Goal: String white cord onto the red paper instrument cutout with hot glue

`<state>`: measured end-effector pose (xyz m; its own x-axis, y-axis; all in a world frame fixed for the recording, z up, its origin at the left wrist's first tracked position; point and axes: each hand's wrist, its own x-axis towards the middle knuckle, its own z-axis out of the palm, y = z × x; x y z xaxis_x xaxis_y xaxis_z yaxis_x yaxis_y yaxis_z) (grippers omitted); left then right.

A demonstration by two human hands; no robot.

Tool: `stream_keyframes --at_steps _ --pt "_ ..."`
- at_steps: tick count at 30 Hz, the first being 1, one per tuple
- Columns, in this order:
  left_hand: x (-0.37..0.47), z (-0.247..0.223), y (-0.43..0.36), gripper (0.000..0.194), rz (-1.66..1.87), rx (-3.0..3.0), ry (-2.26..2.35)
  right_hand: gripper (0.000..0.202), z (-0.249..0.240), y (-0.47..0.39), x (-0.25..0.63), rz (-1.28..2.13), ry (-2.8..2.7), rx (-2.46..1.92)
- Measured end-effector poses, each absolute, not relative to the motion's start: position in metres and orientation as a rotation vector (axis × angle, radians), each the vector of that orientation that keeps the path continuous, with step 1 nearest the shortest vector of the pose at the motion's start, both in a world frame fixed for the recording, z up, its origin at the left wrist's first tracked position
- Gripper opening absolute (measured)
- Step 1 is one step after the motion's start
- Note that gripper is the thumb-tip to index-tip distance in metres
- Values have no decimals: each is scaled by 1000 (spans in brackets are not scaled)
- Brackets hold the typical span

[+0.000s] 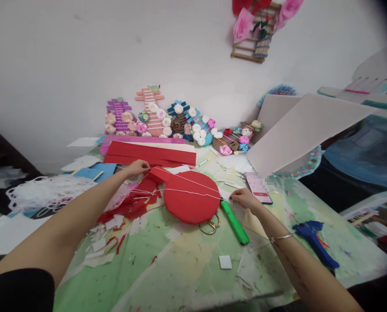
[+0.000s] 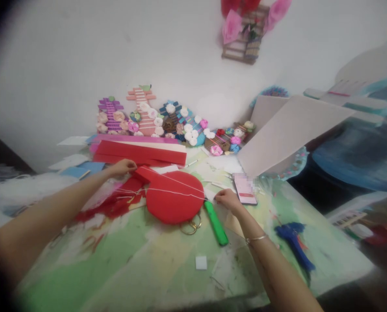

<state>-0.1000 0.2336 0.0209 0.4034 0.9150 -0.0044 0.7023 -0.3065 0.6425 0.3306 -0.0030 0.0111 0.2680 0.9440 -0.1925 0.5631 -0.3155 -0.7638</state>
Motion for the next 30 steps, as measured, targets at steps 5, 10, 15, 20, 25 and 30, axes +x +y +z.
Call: stream_keyframes --at_steps 5,10,15,20,25,30 --pt "-99 20 232 41 500 2117 1386 15 16 -9 331 841 -1377 -1992" --pt "-100 23 231 33 520 2147 1447 14 29 -9 329 743 -1448 -1974" --pt "-109 35 234 24 576 2183 1565 18 75 2 330 539 -1579 -1896" --pt "-123 47 231 19 650 2198 1642 13 155 13 324 328 -1746 -1792" --pt "-130 57 219 16 748 2166 1618 13 223 18 304 10 -2064 -1688" --pt "-110 71 197 23 847 2135 1393 15 280 26 275 -213 -2163 -1489"
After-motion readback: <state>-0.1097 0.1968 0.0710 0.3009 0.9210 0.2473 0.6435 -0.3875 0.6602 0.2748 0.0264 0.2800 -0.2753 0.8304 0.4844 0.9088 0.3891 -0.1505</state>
